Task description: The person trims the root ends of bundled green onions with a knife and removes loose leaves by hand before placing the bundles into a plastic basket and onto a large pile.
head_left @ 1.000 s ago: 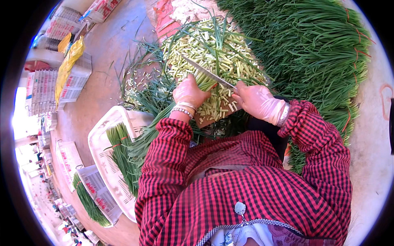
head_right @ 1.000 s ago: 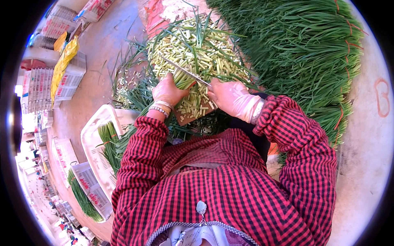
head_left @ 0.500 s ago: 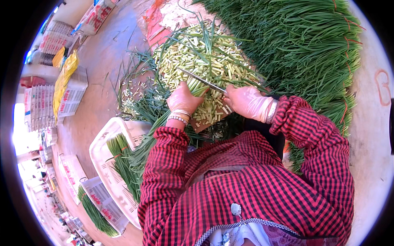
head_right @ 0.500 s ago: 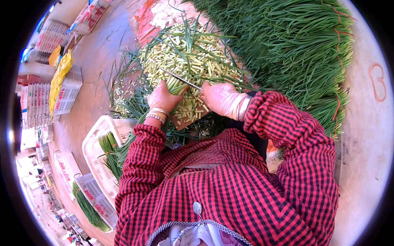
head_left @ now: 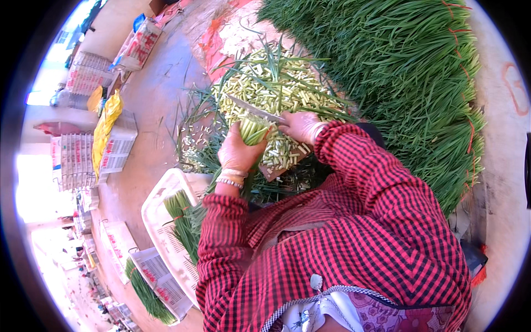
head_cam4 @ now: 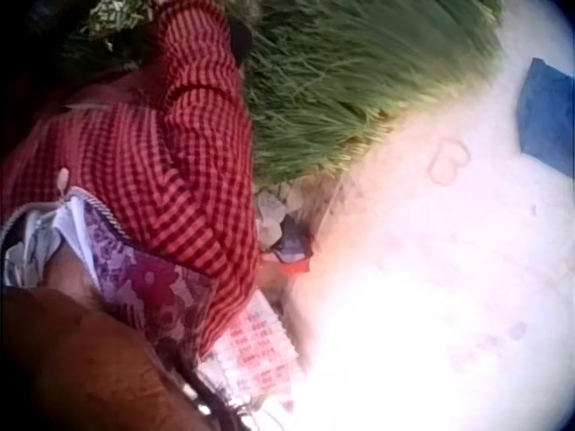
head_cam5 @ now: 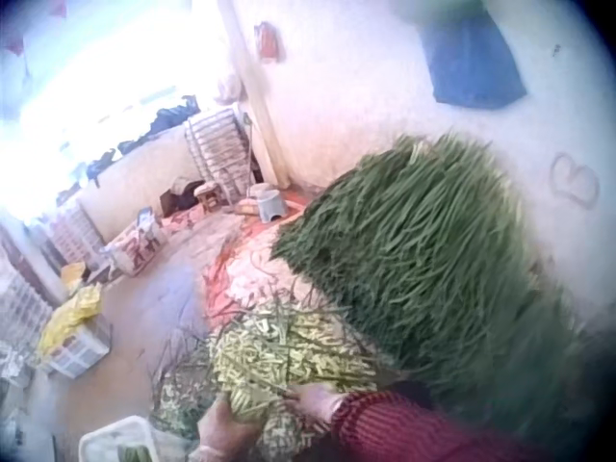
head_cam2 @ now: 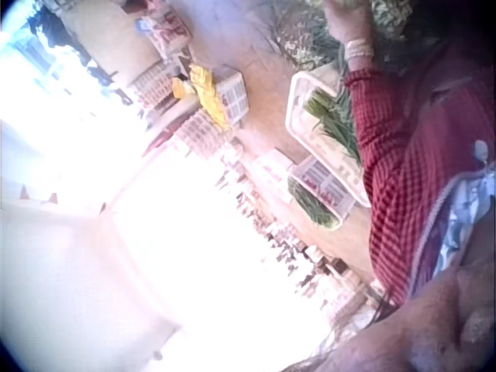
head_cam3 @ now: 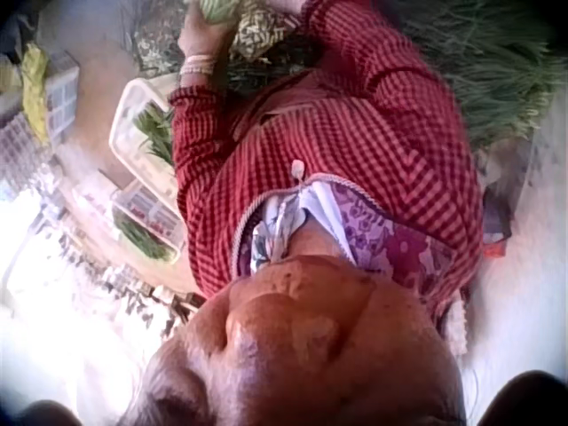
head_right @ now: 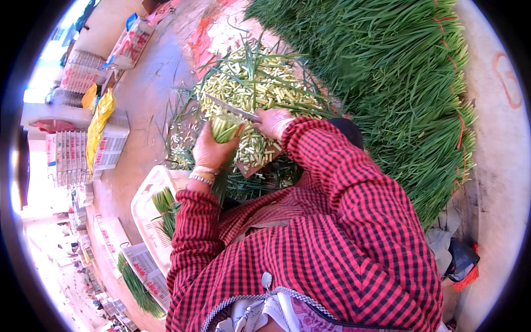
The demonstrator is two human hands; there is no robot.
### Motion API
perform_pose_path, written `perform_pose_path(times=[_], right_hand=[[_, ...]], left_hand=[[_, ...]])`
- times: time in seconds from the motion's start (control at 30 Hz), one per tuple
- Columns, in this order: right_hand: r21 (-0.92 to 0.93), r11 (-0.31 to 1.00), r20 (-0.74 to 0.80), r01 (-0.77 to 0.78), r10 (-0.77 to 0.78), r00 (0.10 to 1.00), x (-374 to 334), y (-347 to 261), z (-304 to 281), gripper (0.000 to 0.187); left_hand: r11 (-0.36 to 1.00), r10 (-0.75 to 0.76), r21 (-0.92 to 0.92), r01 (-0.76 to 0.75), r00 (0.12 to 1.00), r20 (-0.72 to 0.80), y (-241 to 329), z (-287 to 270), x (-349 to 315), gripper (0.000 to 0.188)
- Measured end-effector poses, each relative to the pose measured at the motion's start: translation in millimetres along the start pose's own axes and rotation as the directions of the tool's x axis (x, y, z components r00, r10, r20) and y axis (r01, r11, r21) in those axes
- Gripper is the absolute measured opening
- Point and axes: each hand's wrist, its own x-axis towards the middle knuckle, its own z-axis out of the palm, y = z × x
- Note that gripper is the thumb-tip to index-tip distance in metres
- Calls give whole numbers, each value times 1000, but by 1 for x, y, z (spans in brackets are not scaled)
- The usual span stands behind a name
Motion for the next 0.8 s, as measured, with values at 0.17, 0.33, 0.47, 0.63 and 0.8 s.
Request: perform_pose_path(times=[0.17,0.33,0.47,0.63,0.8], right_hand=[[144,989,-122,40,-22,992,-27,4,-52,57],[972,-3,204,-234,-479,854,-70,-36,-40,66],[998,-54,17,-29,-213,977,-113,-45,-39,51],[999,-36,9,-21,-301,953,-109,-17,-7,58],[902,431,189,-33,-324,927,-130,-50,-19,85]], left_hand=[[891,420,-16,-454,836,-353,58,-92,-44,77],[660,728,258,-705,517,-450,73,-91,-93,64],[791,600,32,-611,763,-243,52,-31,-122,85],[373,-26,-827,421,896,444,-37,33,-142,54],[-536,51,-731,422,881,471,-22,57,-98,71]])
